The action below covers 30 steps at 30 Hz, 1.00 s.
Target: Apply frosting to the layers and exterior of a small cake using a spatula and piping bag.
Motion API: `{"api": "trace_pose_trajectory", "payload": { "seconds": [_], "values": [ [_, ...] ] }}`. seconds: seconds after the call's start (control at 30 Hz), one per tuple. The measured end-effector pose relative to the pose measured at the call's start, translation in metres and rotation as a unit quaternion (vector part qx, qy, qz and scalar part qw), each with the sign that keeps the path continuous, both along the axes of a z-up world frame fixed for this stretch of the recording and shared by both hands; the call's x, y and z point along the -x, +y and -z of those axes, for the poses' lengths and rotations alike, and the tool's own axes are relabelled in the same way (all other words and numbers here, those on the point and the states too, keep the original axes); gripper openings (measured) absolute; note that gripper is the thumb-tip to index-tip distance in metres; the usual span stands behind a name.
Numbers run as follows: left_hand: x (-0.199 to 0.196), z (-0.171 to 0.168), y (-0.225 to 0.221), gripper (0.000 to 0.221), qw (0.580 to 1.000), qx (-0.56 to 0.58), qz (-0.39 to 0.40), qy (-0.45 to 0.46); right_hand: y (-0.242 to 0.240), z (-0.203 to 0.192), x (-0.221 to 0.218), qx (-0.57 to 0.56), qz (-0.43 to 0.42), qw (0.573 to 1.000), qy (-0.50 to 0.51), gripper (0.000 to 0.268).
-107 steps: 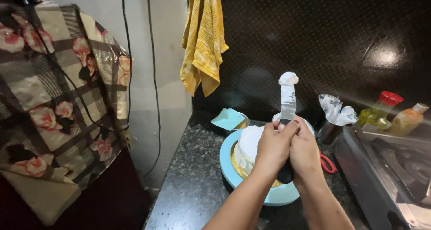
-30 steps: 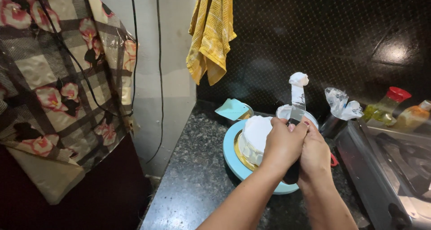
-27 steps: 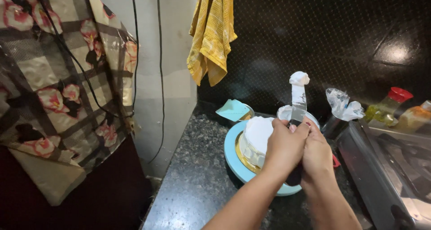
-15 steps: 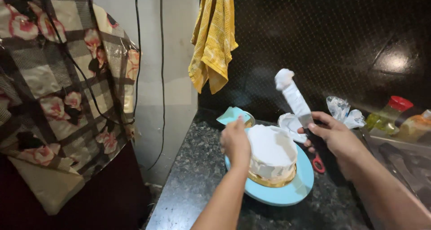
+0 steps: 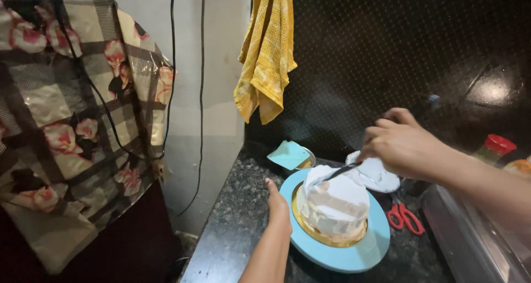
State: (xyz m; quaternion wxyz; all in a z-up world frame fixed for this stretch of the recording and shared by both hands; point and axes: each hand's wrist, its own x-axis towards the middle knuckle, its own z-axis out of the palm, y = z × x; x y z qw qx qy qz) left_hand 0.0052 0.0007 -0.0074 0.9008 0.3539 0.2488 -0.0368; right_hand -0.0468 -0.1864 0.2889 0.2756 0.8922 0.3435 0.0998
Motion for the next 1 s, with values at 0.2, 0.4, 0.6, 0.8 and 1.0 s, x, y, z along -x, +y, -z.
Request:
{"api": "trace_pose_trajectory", "payload": {
  "seconds": [0.2,0.4,0.6,0.8,1.0],
  "values": [
    [0.006,-0.017,-0.001,0.094,1.0,0.012,0.007,0.026,0.069,-0.004,-0.01,0.06,-0.121,0.991,-0.002,0.032],
    [-0.012,-0.001,0.002,0.094,1.0,0.011,-0.004,0.023,0.093,0.029,-0.046,0.094,-0.246,0.963,-0.06,0.018],
    [-0.012,-0.004,0.004,0.097,0.998,-0.035,0.001,0.047,0.11,0.021,-0.027,0.143,-0.231,0.962,0.0,0.029],
    [-0.009,-0.01,0.003,0.097,0.999,0.016,0.005,0.03,0.108,0.013,-0.024,0.177,-0.378,0.908,-0.025,0.023],
    [-0.011,-0.001,0.003,0.094,1.0,0.0,0.01,0.02,0.111,0.031,-0.021,0.197,-0.206,0.958,-0.014,0.024]
  ]
}}
